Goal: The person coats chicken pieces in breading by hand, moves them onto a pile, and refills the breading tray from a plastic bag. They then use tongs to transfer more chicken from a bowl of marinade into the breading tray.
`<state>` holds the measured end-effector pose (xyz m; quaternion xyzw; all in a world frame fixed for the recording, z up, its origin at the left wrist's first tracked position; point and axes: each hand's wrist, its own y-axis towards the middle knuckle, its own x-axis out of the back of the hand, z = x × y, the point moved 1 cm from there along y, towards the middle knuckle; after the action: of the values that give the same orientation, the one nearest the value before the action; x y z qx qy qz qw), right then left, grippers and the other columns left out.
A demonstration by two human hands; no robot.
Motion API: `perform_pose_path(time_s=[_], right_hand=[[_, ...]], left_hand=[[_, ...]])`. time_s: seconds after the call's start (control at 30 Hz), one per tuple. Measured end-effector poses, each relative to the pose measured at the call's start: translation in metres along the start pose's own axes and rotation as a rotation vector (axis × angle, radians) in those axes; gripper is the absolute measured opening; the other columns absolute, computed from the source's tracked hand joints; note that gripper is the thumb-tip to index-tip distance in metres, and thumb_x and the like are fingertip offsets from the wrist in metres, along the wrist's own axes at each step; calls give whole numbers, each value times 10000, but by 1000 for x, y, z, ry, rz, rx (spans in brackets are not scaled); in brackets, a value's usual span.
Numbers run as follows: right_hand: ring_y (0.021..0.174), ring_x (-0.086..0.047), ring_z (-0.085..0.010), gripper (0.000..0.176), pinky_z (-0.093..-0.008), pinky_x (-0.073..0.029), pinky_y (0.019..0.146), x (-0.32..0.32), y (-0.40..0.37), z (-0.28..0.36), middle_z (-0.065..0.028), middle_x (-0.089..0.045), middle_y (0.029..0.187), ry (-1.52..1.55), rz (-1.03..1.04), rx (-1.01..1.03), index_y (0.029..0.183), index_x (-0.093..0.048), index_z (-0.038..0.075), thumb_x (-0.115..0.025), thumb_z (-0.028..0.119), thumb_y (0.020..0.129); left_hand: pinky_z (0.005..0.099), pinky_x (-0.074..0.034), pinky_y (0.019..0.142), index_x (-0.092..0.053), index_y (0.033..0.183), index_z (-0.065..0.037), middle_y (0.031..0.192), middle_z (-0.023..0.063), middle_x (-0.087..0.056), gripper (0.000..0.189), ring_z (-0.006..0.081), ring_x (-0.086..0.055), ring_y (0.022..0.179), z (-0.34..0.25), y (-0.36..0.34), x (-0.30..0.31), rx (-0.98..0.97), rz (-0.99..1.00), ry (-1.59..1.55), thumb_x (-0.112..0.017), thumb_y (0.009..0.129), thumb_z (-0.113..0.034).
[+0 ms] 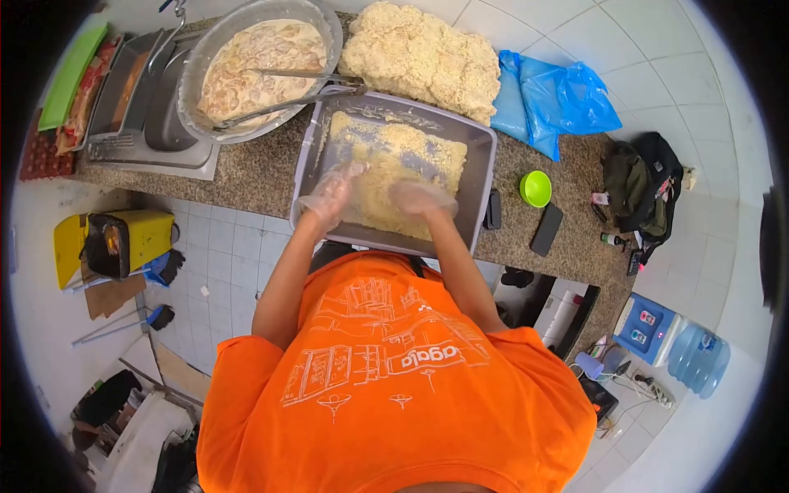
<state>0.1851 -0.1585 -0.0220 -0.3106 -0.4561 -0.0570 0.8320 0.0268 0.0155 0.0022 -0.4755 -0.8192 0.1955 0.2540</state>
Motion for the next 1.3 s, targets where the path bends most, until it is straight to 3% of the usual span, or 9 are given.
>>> perform_pose_path(time_s=[0.17, 0.27, 0.47, 0.57, 0.63, 0.97, 1.03, 1.2, 1.3], right_hand=[[1022, -605, -329, 385, -405, -478, 908, -24, 45, -42, -193, -613, 1116, -253, 30, 210, 1203, -522, 58, -528, 274, 884], [1055, -588, -356, 464, -398, -468, 920, 5, 23, 4, -192, -611, 1140, 57, -68, -168, 1225, -528, 76, -585, 356, 860], [1157, -536, -358, 621, -408, -453, 953, 1, 49, 3, -227, -537, 1260, -32, 368, -155, 1310, -457, 64, -660, 356, 801], [1168, -524, -361, 577, -402, -461, 940, 19, 24, 13, -239, -532, 1255, 120, 161, 31, 1260, -498, 23, -672, 313, 793], [1139, -531, -371, 481, -403, -445, 952, 28, 19, 13, -222, -552, 1223, 84, -71, -163, 1203, -545, 31, -651, 295, 815], [985, -566, -333, 230, -418, -451, 911, 9, 91, 42, -202, -583, 1062, -142, -116, 29, 951, -610, 28, -527, 227, 873], [1079, -576, -301, 323, -393, -453, 930, -72, 133, 23, -162, -648, 1012, -708, -89, 345, 1061, -615, 36, -608, 209, 789], [1232, -468, -279, 349, -387, -337, 1063, 5, -13, 70, -158, -556, 1245, -493, 299, 518, 1119, -609, 56, -542, 155, 791], [1230, -468, -287, 342, -408, -328, 1067, 25, -55, 43, -159, -536, 1274, -33, -4, 384, 1087, -631, 51, -559, 174, 777]], left_hand=[[401, -349, 1021, -564, 1251, -45, 1303, 147, -534, 553, 306, -474, 1203, 7, 4, 7, -27, -19, -150, -433, 926, -473], [377, -356, 1011, -592, 1183, -32, 1256, 112, -564, 502, 252, -494, 1174, 31, 6, -1, 36, -75, -441, -444, 933, -441], [379, -398, 942, -612, 1113, -58, 1078, 71, -616, 414, 207, -543, 996, 45, 17, -1, 29, -112, -488, -466, 919, -394], [331, -385, 954, -621, 1078, -44, 1079, 52, -616, 430, 172, -535, 1016, 50, 15, 0, -32, -124, -557, -425, 955, -406], [331, -398, 937, -634, 1044, -38, 1040, 60, -623, 438, 177, -544, 979, 51, 15, 1, 23, -150, -507, -395, 968, -396], [327, -407, 916, -646, 992, -24, 963, 59, -629, 408, 175, -547, 955, 43, 11, 5, -5, -156, -517, -364, 960, -318], [339, -383, 922, -637, 1023, -87, 998, 47, -614, 378, 177, -540, 969, 49, 19, 8, 12, -146, -504, -506, 866, -406], [362, -350, 996, -597, 1171, -50, 1138, 110, -594, 525, 211, -522, 1081, 98, 43, 8, 34, -129, -255, -426, 921, -479], [360, -315, 1045, -494, 1318, -36, 1289, 161, -519, 644, 242, -480, 1178, 59, 19, 3, 110, 1, -20, -368, 937, -539]])
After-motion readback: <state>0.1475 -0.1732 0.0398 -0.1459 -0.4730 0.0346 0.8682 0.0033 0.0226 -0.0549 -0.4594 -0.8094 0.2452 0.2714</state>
